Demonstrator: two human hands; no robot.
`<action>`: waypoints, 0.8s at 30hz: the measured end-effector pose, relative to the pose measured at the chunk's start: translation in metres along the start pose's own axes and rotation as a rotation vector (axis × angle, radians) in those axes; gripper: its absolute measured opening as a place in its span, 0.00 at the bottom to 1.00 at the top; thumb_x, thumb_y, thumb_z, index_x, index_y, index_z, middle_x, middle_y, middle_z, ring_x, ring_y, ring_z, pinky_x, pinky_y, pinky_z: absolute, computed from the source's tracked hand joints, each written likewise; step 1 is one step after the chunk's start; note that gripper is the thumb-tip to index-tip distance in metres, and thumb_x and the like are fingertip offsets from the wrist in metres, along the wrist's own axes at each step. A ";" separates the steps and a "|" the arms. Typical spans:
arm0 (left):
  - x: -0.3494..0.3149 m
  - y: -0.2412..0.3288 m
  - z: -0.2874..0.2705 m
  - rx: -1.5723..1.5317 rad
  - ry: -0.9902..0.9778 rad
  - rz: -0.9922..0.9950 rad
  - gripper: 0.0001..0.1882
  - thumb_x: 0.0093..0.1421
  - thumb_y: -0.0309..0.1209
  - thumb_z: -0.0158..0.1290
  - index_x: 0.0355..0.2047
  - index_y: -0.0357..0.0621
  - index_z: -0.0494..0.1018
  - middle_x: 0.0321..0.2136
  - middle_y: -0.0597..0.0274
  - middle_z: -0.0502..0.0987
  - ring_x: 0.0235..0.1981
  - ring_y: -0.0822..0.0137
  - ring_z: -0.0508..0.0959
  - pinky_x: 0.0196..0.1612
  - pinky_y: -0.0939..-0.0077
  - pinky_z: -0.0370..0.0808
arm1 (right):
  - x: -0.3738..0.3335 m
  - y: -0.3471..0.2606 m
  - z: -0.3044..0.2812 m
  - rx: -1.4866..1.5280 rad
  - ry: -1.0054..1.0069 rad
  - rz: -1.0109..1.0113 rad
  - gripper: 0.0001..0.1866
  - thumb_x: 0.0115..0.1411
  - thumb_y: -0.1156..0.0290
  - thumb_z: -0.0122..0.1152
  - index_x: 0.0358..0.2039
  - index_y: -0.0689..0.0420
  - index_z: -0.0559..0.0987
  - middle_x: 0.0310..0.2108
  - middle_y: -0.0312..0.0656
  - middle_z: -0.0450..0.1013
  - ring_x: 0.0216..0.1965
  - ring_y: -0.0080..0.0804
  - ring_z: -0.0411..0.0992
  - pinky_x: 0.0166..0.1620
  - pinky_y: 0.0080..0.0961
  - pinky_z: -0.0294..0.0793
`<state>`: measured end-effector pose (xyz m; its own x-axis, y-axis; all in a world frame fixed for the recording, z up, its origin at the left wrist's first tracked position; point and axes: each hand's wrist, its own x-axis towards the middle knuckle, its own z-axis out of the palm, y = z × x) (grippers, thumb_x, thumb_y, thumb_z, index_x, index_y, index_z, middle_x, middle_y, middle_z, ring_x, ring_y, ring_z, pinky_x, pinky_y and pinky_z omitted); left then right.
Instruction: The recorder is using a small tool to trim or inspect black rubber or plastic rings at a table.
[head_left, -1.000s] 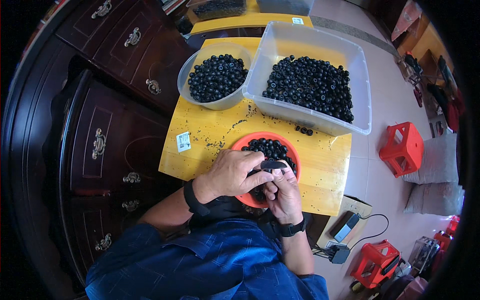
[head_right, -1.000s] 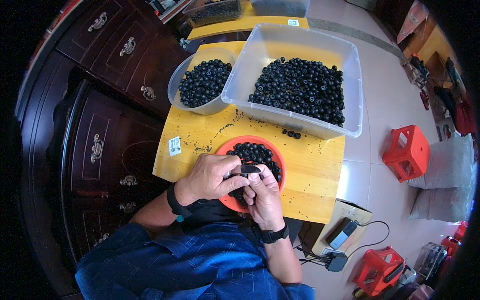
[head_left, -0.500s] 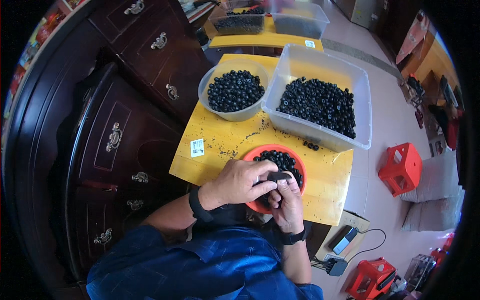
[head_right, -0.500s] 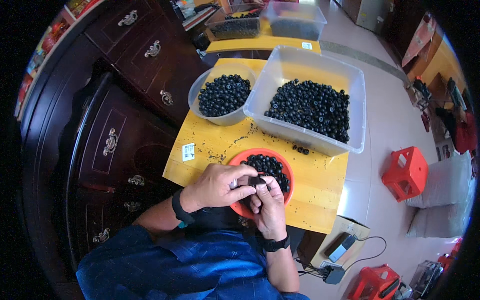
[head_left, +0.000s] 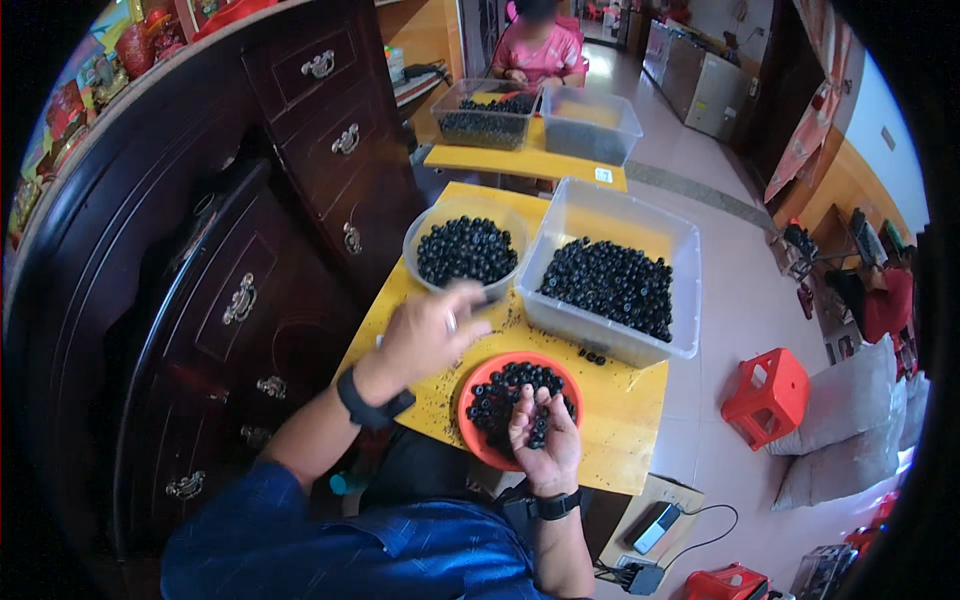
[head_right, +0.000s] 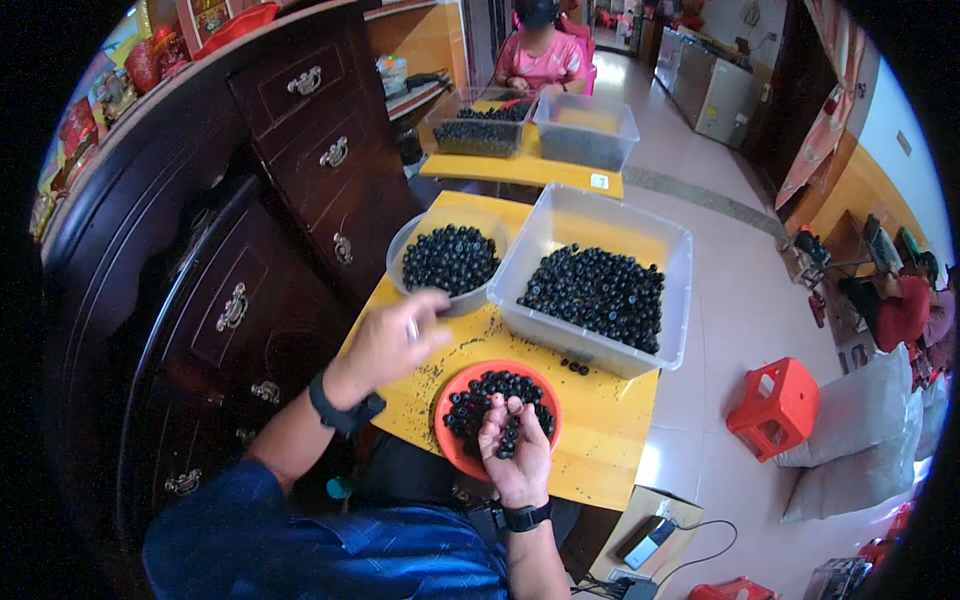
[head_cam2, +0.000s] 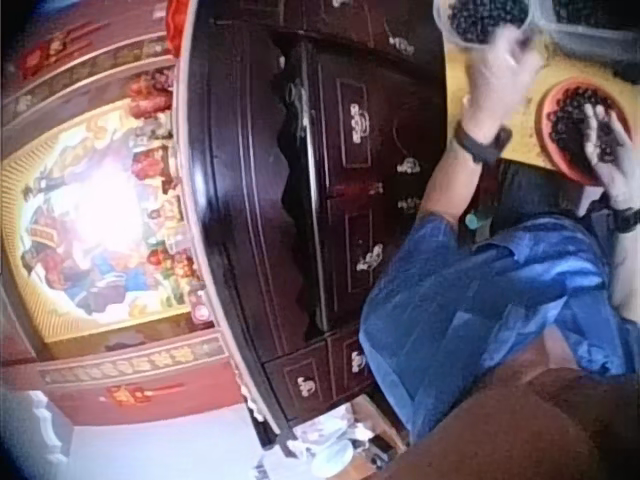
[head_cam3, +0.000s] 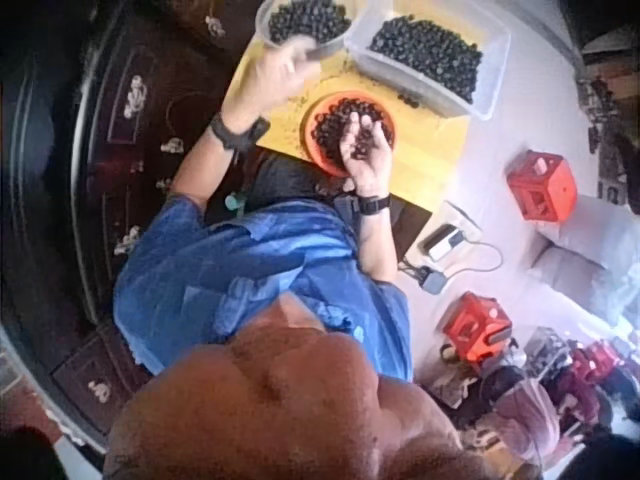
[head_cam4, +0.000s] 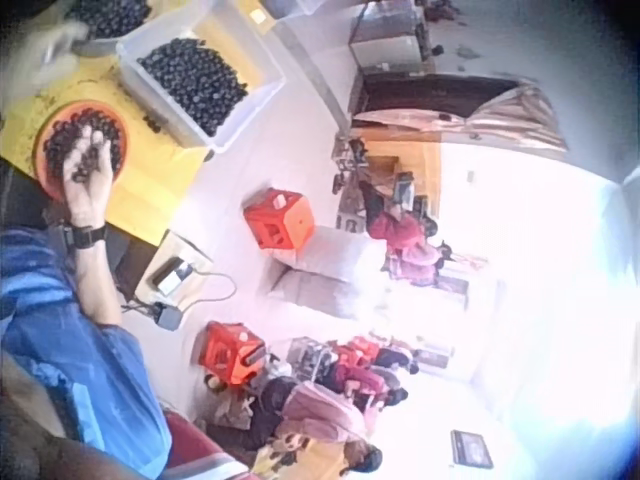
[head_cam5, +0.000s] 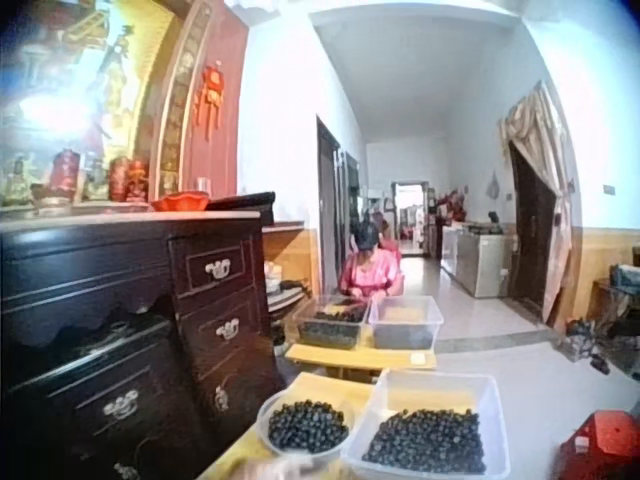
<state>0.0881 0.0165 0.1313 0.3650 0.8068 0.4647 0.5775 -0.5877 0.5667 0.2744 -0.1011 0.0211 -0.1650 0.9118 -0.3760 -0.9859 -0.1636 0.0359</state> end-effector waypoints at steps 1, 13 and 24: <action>-0.014 0.005 0.007 -0.076 -0.121 0.005 0.19 0.54 0.36 0.63 0.44 0.44 0.76 0.23 0.58 0.79 0.24 0.60 0.81 0.28 0.69 0.77 | 0.002 -0.002 -0.005 0.018 -0.062 0.004 0.15 0.70 0.58 0.47 0.40 0.57 0.76 0.46 0.46 0.76 0.42 0.36 0.76 0.45 0.33 0.77; -0.093 0.044 0.050 -0.093 -0.342 0.145 0.12 0.55 0.37 0.60 0.34 0.44 0.75 0.24 0.55 0.78 0.26 0.53 0.81 0.30 0.61 0.77 | 0.002 0.018 -0.010 0.033 -0.134 0.016 0.09 0.69 0.67 0.49 0.41 0.57 0.74 0.42 0.45 0.75 0.43 0.38 0.74 0.52 0.38 0.73; -0.081 0.052 0.028 -0.189 -0.241 0.051 0.15 0.51 0.33 0.65 0.37 0.46 0.75 0.21 0.58 0.78 0.24 0.57 0.81 0.27 0.67 0.77 | -0.015 0.021 0.001 -0.246 -0.018 -0.041 0.09 0.68 0.63 0.51 0.42 0.54 0.74 0.37 0.39 0.75 0.34 0.29 0.73 0.37 0.24 0.75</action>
<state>0.1095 -0.0777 0.1040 0.5656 0.7540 0.3340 0.4160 -0.6106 0.6738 0.2561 -0.1182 0.0281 -0.1279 0.9256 -0.3563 -0.9553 -0.2115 -0.2065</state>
